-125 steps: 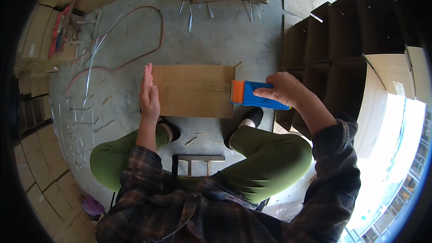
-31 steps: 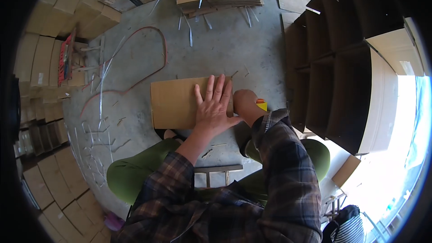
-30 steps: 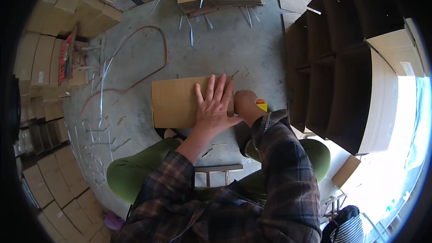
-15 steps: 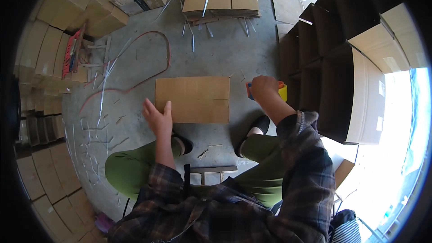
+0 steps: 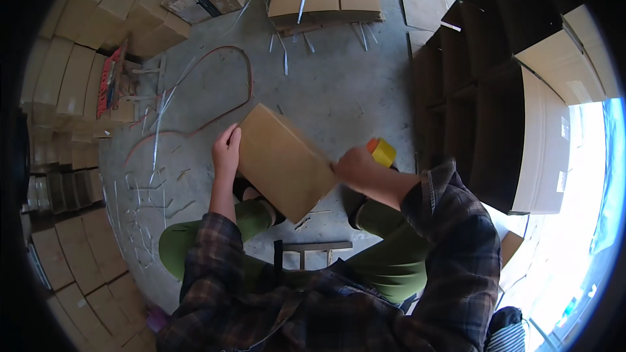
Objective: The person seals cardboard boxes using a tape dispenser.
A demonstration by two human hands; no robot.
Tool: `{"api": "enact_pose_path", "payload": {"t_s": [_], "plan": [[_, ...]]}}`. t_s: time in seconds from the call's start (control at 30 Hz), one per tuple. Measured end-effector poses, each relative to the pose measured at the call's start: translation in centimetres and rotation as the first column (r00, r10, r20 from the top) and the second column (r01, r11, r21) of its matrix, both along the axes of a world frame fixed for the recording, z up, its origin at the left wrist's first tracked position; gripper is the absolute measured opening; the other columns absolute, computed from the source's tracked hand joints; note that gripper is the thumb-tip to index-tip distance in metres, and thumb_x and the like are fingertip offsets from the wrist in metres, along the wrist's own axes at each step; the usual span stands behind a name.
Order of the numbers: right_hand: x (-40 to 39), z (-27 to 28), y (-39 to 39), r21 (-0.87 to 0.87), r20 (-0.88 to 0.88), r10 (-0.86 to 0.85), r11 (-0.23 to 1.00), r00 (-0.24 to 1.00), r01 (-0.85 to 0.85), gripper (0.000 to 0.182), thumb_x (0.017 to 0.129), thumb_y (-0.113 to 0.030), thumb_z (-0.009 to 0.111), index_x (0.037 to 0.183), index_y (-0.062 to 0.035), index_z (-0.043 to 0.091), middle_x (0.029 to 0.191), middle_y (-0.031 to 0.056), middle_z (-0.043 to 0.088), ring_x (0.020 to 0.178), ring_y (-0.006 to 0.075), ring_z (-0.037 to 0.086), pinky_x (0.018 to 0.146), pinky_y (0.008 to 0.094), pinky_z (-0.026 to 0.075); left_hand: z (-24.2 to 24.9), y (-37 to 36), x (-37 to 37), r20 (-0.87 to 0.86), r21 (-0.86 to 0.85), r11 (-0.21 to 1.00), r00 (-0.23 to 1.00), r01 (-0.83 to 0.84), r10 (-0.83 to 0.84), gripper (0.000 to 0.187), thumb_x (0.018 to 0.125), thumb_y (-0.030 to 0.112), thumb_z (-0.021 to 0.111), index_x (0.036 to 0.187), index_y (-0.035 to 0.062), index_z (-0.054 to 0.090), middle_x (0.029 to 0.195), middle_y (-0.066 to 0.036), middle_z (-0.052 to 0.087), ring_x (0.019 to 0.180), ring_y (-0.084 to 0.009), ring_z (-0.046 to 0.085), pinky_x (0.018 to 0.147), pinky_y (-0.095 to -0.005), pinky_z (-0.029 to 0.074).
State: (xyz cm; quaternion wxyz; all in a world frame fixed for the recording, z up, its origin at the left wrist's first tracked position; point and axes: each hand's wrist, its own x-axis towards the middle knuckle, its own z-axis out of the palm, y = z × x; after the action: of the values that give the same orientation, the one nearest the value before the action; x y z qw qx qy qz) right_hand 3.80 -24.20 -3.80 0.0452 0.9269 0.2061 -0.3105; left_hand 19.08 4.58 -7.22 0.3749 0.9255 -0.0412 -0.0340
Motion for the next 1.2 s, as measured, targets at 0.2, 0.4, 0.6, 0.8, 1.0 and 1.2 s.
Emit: {"api": "enact_pose_path", "payload": {"t_s": [0.2,0.4,0.6,0.8,1.0,1.2], "plan": [[3.7,-0.5,1.9,-0.058,0.115,-0.204,0.976,0.972,0.212,0.059,0.087,-0.017,0.056,0.142,-0.0042,0.037,0.087,0.0067,0.069,0.078,0.0226,0.069,0.059,0.0366,0.049,-2.3,-1.1,0.5,0.004,-0.136,0.984,0.994,0.112,-0.113,0.050,0.095,0.031,0.056,0.138,0.0064,0.046,0.129,-0.015,0.055,0.115,-0.0262,0.054,0.096,-0.0354,0.044],[10.6,-4.0,5.0,0.029,0.294,-0.073,0.997,0.953,0.068,0.067,0.089,-0.018,0.055,0.148,-0.0059,0.026,0.080,0.0049,0.068,0.070,0.0227,0.069,0.052,0.0355,0.046,-4.1,-0.5,-1.0,-0.319,-0.760,0.586,0.947,-0.282,0.042,0.068,0.101,0.034,0.045,0.152,0.0101,0.008,0.155,-0.011,0.023,0.136,-0.0246,0.034,0.109,-0.0397,0.033],[6.4,-9.4,5.4,-0.016,0.065,-0.188,0.982,0.980,0.190,0.056,0.089,-0.018,0.054,0.142,-0.0059,0.037,0.080,0.0055,0.068,0.072,0.0237,0.069,0.054,0.0369,0.047,-5.1,-0.2,-0.3,-0.379,-0.861,0.416,0.915,-0.293,-0.139,0.069,0.102,0.047,0.032,0.153,0.0105,0.005,0.158,-0.007,0.016,0.145,-0.0250,0.017,0.115,-0.0401,0.023],[0.9,-5.9,3.5,0.062,0.100,-0.260,0.965,0.960,0.255,0.047,0.088,-0.017,0.054,0.133,-0.0047,0.046,0.076,0.0053,0.068,0.071,0.0242,0.069,0.054,0.0370,0.049,-2.7,-1.3,-7.0,-0.672,-0.733,0.202,0.738,-0.650,-0.063,0.072,0.096,0.060,0.034,0.149,0.0115,0.027,0.148,-0.008,0.036,0.133,-0.0262,0.038,0.108,-0.0391,0.033],[-0.3,-8.1,5.0,0.080,0.083,-0.327,0.944,0.941,0.321,0.054,0.086,-0.017,0.055,0.137,-0.0031,0.043,0.072,0.0052,0.067,0.067,0.0252,0.068,0.055,0.0354,0.049,-9.4,-0.2,-13.8,-0.777,-0.628,0.140,0.608,-0.765,-0.162,0.052,0.099,0.041,0.044,0.135,0.0038,0.046,0.126,-0.013,0.057,0.109,-0.0281,0.058,0.089,-0.0419,0.049],[-2.6,-3.4,2.1,-0.104,0.261,-0.223,0.961,0.939,0.257,0.061,0.086,-0.018,0.056,0.142,-0.0034,0.038,0.069,0.0026,0.066,0.061,0.0207,0.065,0.054,0.0329,0.048,-3.0,-0.4,-9.4,-0.051,-0.326,0.820,0.875,-0.470,0.481,0.041,0.100,0.025,0.044,0.132,-0.0007,0.046,0.130,-0.017,0.051,0.119,-0.0315,0.051,0.100,-0.0413,0.041]]}}
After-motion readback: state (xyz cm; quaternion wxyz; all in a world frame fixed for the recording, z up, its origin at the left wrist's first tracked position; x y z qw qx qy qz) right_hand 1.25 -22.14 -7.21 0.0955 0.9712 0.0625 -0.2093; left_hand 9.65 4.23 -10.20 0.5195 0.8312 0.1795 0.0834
